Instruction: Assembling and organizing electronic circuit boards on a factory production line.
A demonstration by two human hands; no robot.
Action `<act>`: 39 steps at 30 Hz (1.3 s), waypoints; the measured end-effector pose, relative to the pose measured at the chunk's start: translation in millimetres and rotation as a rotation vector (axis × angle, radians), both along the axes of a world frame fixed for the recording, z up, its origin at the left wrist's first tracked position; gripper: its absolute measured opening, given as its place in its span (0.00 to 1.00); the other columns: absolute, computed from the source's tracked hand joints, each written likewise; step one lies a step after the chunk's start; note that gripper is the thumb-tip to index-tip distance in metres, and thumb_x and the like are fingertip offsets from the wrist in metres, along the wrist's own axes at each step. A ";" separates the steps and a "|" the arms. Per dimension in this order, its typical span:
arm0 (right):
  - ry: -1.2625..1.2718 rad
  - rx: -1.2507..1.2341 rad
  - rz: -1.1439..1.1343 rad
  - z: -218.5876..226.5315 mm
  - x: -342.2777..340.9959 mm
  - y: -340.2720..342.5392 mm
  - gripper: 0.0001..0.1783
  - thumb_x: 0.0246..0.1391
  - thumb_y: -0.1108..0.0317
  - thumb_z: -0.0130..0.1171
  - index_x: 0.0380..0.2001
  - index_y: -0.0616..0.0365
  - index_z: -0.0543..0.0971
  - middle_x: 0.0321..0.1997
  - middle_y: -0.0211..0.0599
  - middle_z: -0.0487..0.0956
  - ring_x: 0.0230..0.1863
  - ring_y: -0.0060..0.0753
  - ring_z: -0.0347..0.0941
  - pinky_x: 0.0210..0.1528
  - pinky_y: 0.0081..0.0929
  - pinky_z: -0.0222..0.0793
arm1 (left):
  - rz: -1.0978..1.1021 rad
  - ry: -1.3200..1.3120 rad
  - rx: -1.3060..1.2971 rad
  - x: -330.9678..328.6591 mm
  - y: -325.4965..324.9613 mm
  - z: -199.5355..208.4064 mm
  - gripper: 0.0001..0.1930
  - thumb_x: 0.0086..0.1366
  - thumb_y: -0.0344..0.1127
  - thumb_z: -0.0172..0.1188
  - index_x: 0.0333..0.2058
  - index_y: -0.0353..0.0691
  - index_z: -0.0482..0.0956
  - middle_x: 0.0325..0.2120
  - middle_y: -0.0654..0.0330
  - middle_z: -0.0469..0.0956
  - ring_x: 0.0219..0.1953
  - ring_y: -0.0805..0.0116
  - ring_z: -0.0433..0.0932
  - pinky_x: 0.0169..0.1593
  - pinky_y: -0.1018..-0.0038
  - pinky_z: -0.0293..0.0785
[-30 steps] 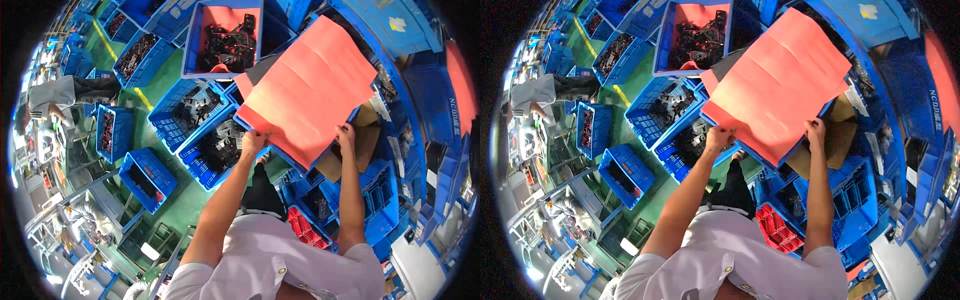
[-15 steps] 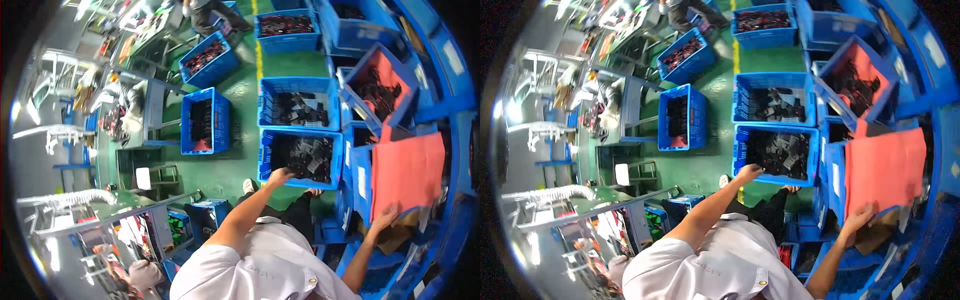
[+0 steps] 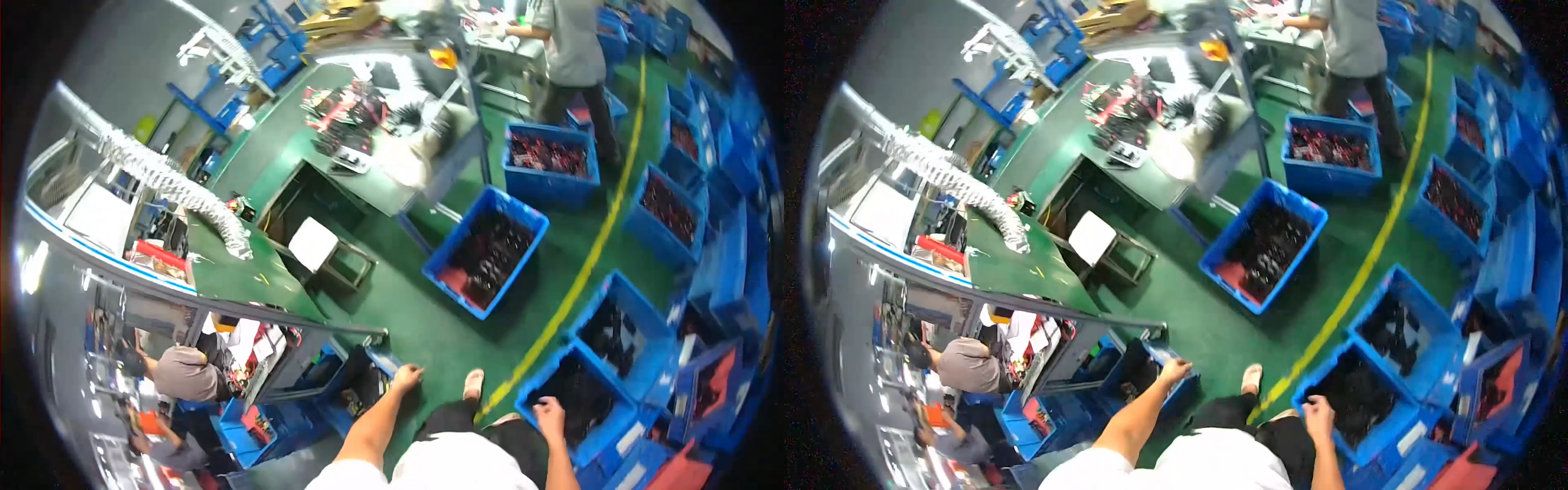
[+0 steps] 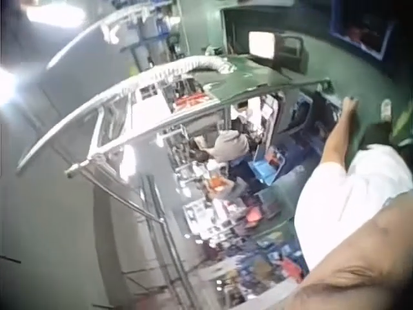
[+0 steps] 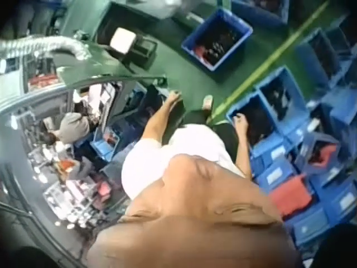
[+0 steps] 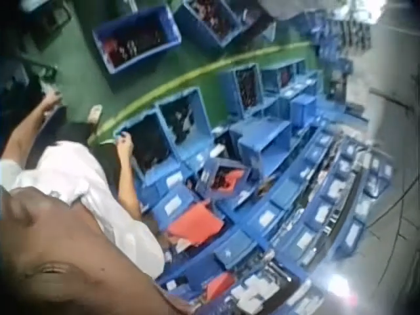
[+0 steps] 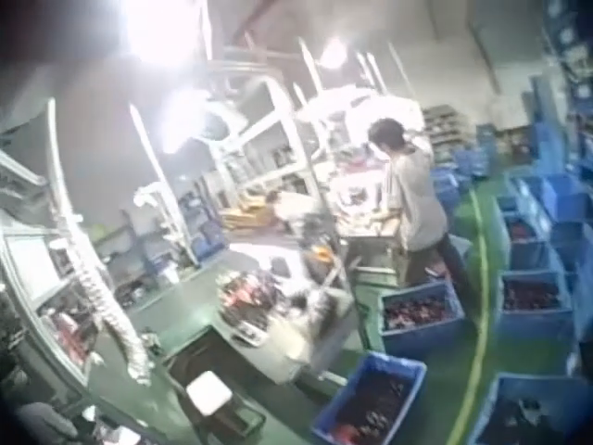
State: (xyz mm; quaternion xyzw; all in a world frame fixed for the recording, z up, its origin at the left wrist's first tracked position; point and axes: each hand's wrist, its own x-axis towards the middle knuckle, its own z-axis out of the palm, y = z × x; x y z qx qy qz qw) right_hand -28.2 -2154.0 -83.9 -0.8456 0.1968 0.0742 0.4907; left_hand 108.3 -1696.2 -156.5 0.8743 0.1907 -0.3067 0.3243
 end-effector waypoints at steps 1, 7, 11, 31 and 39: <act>-0.037 0.071 0.125 13.4 35.1 9.8 0.14 0.44 0.72 0.64 0.37 0.64 0.77 0.22 0.36 0.76 0.21 0.23 0.71 0.25 0.24 0.69 | 0.107 0.042 -0.060 0.5 10.4 -2.3 0.19 0.55 0.46 0.60 0.40 0.38 0.82 0.31 0.49 0.82 0.34 0.59 0.82 0.44 0.68 0.75; -0.045 -0.028 0.132 7.1 184.8 42.4 0.20 0.48 0.63 0.65 0.41 0.65 0.77 0.27 0.43 0.78 0.27 0.34 0.75 0.32 0.31 0.71 | 0.796 0.000 -0.265 -7.4 78.8 -3.0 0.10 0.61 0.35 0.58 0.33 0.34 0.81 0.17 0.60 0.76 0.20 0.74 0.74 0.26 0.76 0.70; 0.264 0.191 0.011 -69.8 245.1 49.5 0.26 0.47 0.60 0.66 0.46 0.64 0.74 0.29 0.43 0.78 0.32 0.32 0.76 0.35 0.30 0.71 | 0.551 -0.035 -0.157 24.8 53.4 0.7 0.10 0.61 0.36 0.61 0.32 0.32 0.78 0.19 0.61 0.75 0.19 0.75 0.72 0.23 0.78 0.67; 0.256 -0.316 0.266 -364.9 548.4 160.7 0.58 0.31 0.61 0.75 0.67 0.48 0.56 0.72 0.55 0.42 0.70 0.57 0.45 0.66 0.57 0.46 | -0.545 -0.148 0.536 523.1 -143.4 -363.3 0.61 0.42 0.70 0.65 0.66 0.42 0.44 0.64 0.36 0.48 0.63 0.33 0.51 0.57 0.38 0.57; 0.241 -0.693 0.309 -477.5 550.4 160.5 0.43 0.31 0.67 0.73 0.57 0.49 0.69 0.70 0.48 0.51 0.70 0.52 0.47 0.64 0.57 0.48 | -0.409 -0.124 0.524 508.0 -146.5 -415.7 0.52 0.45 0.61 0.68 0.65 0.51 0.50 0.63 0.39 0.50 0.61 0.34 0.54 0.53 0.39 0.61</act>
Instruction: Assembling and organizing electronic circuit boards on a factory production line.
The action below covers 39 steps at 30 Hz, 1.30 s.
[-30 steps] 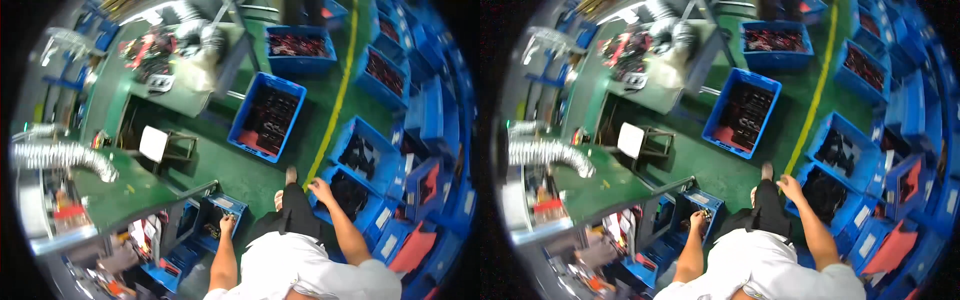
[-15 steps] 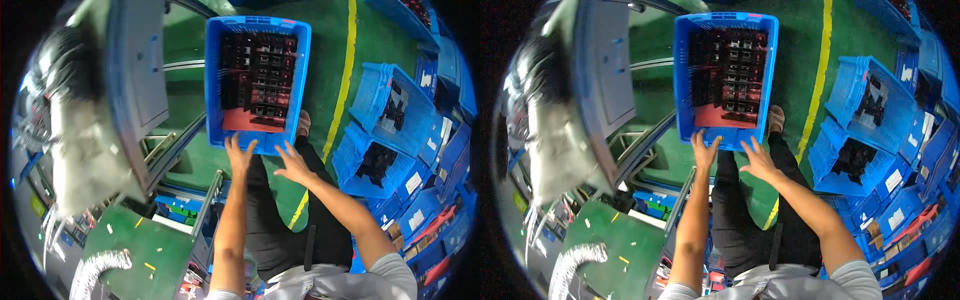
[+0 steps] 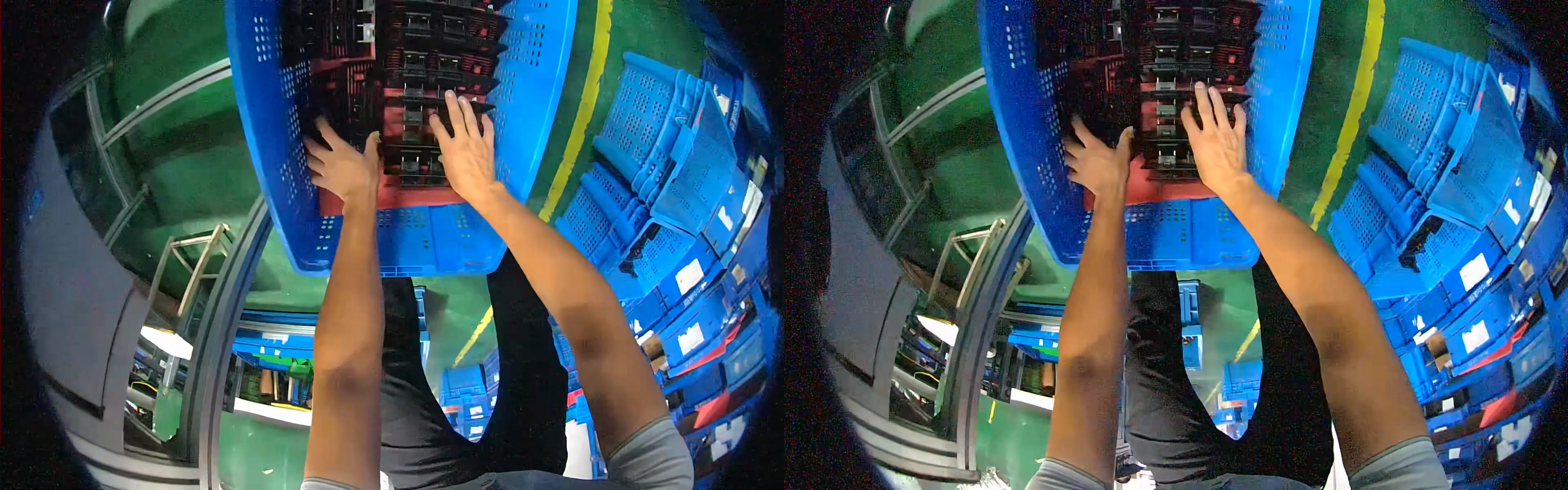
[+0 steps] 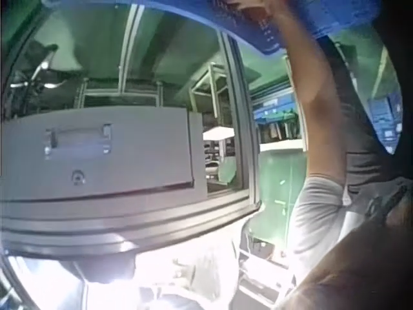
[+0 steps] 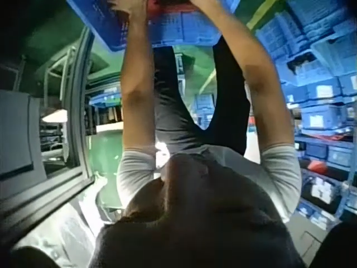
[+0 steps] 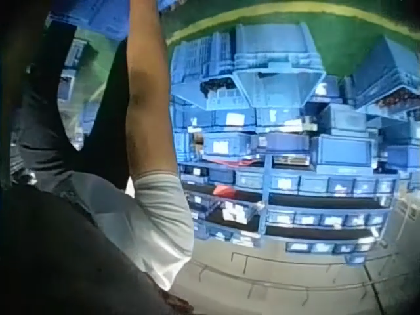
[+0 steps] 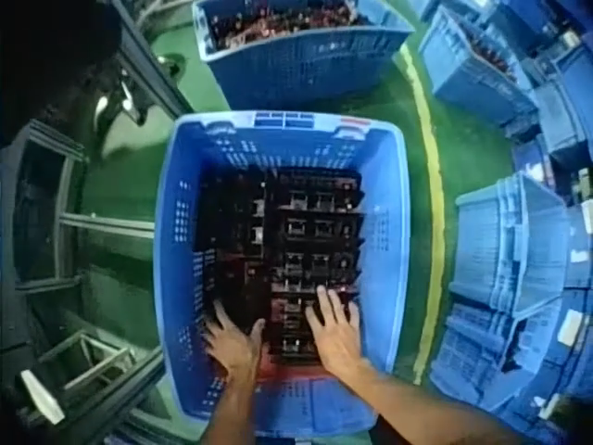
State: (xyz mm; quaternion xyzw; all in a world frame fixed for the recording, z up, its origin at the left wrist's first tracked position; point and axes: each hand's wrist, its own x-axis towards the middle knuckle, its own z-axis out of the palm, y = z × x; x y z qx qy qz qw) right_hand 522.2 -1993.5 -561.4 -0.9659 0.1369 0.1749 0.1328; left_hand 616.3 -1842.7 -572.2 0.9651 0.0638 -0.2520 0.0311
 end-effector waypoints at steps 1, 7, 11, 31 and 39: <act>0.011 0.002 0.008 -2.5 -1.0 1.8 0.43 0.31 0.67 0.73 0.57 0.49 0.69 0.70 0.48 0.51 0.70 0.52 0.47 0.64 0.57 0.48 | -0.107 -0.070 0.038 -3.1 7.5 -5.2 0.49 0.46 0.60 0.68 0.63 0.52 0.54 0.63 0.39 0.50 0.61 0.34 0.53 0.53 0.38 0.60; 0.017 0.097 0.067 4.2 6.8 -0.9 0.34 0.28 0.66 0.74 0.45 0.47 0.74 0.61 0.50 0.61 0.63 0.51 0.56 0.59 0.50 0.54 | -0.223 -0.175 0.006 -13.4 28.4 -7.5 0.38 0.47 0.61 0.66 0.55 0.55 0.67 0.62 0.37 0.51 0.61 0.32 0.52 0.55 0.38 0.57; -0.014 0.043 0.120 -7.5 0.4 -13.0 0.36 0.28 0.65 0.74 0.47 0.46 0.73 0.63 0.50 0.60 0.62 0.51 0.57 0.58 0.48 0.55 | -0.126 -0.095 0.035 -2.3 25.5 -4.4 0.36 0.44 0.63 0.68 0.51 0.56 0.72 0.59 0.36 0.53 0.59 0.31 0.54 0.54 0.37 0.57; 0.078 -0.041 0.134 -12.1 27.1 -14.3 0.35 0.26 0.57 0.75 0.46 0.39 0.78 0.62 0.46 0.60 0.62 0.52 0.56 0.58 0.51 0.55 | -0.077 -0.093 -0.152 17.1 11.8 -12.6 0.45 0.44 0.58 0.71 0.60 0.54 0.63 0.59 0.38 0.53 0.59 0.32 0.56 0.58 0.44 0.61; 0.105 -0.028 0.187 -16.8 18.5 -17.1 0.29 0.31 0.58 0.73 0.44 0.39 0.80 0.61 0.46 0.61 0.56 0.50 0.61 0.55 0.47 0.60 | -0.085 0.116 0.059 36.4 0.2 -8.9 0.43 0.42 0.63 0.69 0.57 0.53 0.67 0.57 0.39 0.54 0.57 0.33 0.59 0.55 0.44 0.63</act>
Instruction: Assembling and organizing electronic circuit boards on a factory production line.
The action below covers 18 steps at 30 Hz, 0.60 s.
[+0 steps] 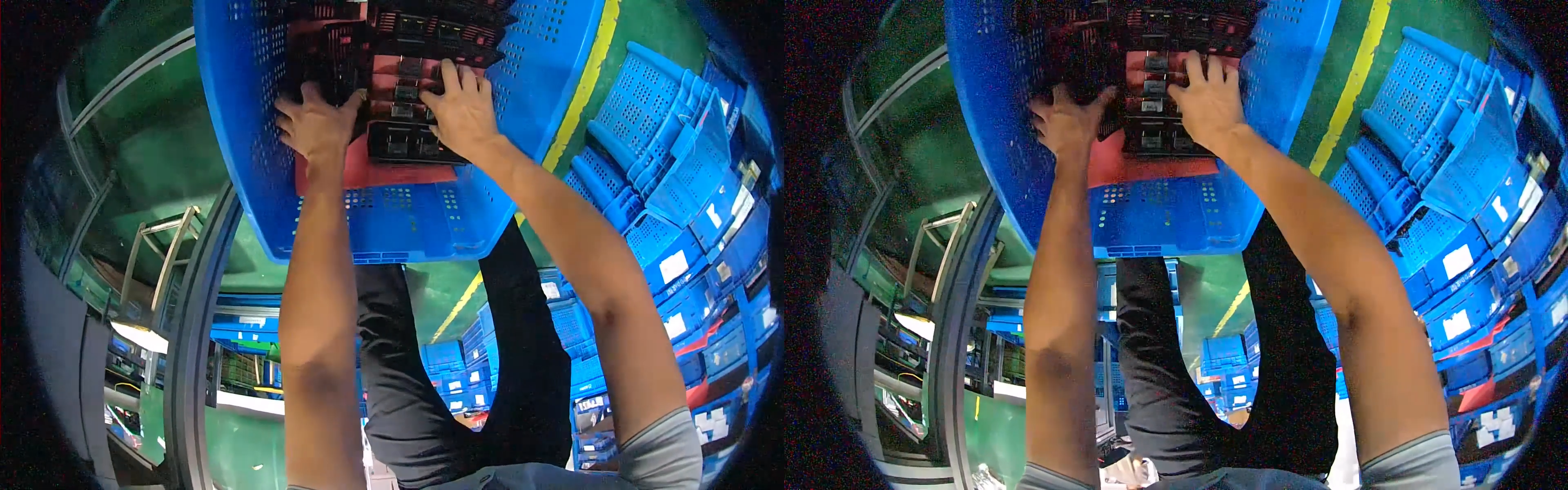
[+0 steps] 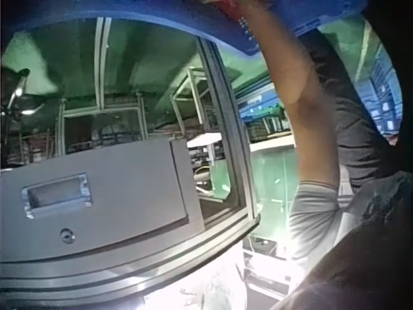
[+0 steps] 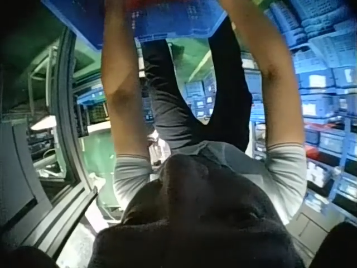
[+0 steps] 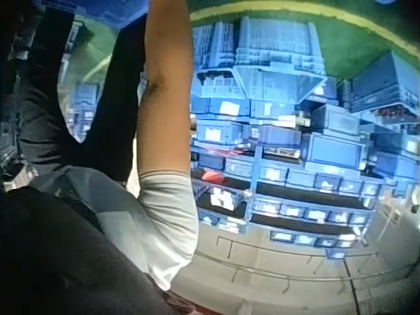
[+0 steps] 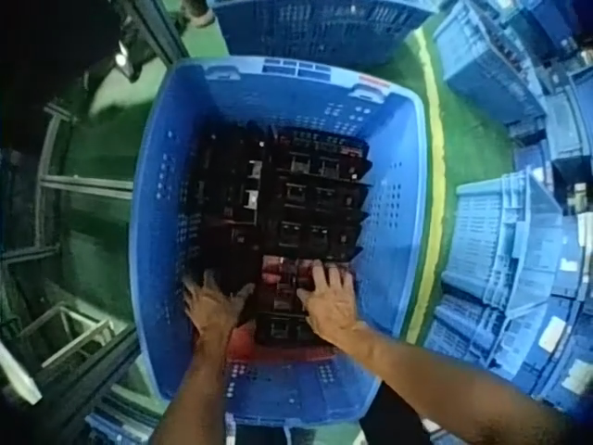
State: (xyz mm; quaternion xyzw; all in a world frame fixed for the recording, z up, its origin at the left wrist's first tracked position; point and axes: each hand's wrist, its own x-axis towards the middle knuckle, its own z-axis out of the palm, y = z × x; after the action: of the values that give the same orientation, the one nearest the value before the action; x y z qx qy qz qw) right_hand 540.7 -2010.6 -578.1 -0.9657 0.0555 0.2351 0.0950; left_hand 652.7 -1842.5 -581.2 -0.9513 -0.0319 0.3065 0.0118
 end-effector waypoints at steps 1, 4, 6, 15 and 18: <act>-0.085 -0.047 0.002 -4.2 -3.8 -2.9 0.29 0.32 0.58 0.72 0.44 0.39 0.80 0.61 0.46 0.61 0.54 0.50 0.62 0.54 0.46 0.61 | 0.004 0.008 -0.004 -2.2 -1.6 -2.0 0.43 0.42 0.63 0.69 0.57 0.53 0.67 0.57 0.39 0.54 0.57 0.33 0.59 0.55 0.44 0.63; 0.018 -0.030 0.003 -5.4 1.0 2.9 0.29 0.33 0.60 0.71 0.46 0.37 0.80 0.61 0.46 0.61 0.52 0.52 0.66 0.51 0.48 0.64 | -0.046 0.028 -0.062 -9.9 13.9 -12.7 0.44 0.43 0.65 0.67 0.58 0.54 0.67 0.56 0.39 0.56 0.57 0.32 0.59 0.56 0.44 0.63; 0.085 0.002 0.030 -4.3 16.4 0.0 0.28 0.34 0.60 0.71 0.46 0.40 0.80 0.59 0.46 0.63 0.50 0.52 0.67 0.51 0.47 0.65 | -0.069 -0.134 -0.092 -14.1 23.0 -24.3 0.42 0.43 0.66 0.66 0.55 0.52 0.71 0.56 0.38 0.57 0.58 0.32 0.58 0.56 0.43 0.62; 0.090 0.067 -0.028 18.4 10.8 4.9 0.26 0.36 0.57 0.69 0.43 0.48 0.80 0.63 0.55 0.60 0.57 0.58 0.60 0.53 0.51 0.60 | 0.498 0.817 -1.031 24.3 48.7 0.3 0.51 0.42 0.63 0.69 0.62 0.43 0.62 0.65 0.41 0.42 0.64 0.35 0.50 0.64 0.53 0.55; 0.227 0.207 -0.041 23.7 9.4 -3.5 0.27 0.37 0.57 0.69 0.45 0.48 0.80 0.62 0.56 0.60 0.56 0.59 0.61 0.53 0.52 0.60 | 0.095 -0.068 -0.084 -19.8 22.8 -30.4 0.48 0.42 0.61 0.70 0.59 0.40 0.67 0.64 0.40 0.47 0.63 0.36 0.53 0.65 0.56 0.55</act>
State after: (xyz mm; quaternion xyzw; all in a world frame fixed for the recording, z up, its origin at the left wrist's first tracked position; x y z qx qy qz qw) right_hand 550.0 -2014.1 -554.4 -0.9166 0.0608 0.3454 0.1922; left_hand 632.9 -1819.7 -611.6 -0.9583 -0.0642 0.2750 -0.0438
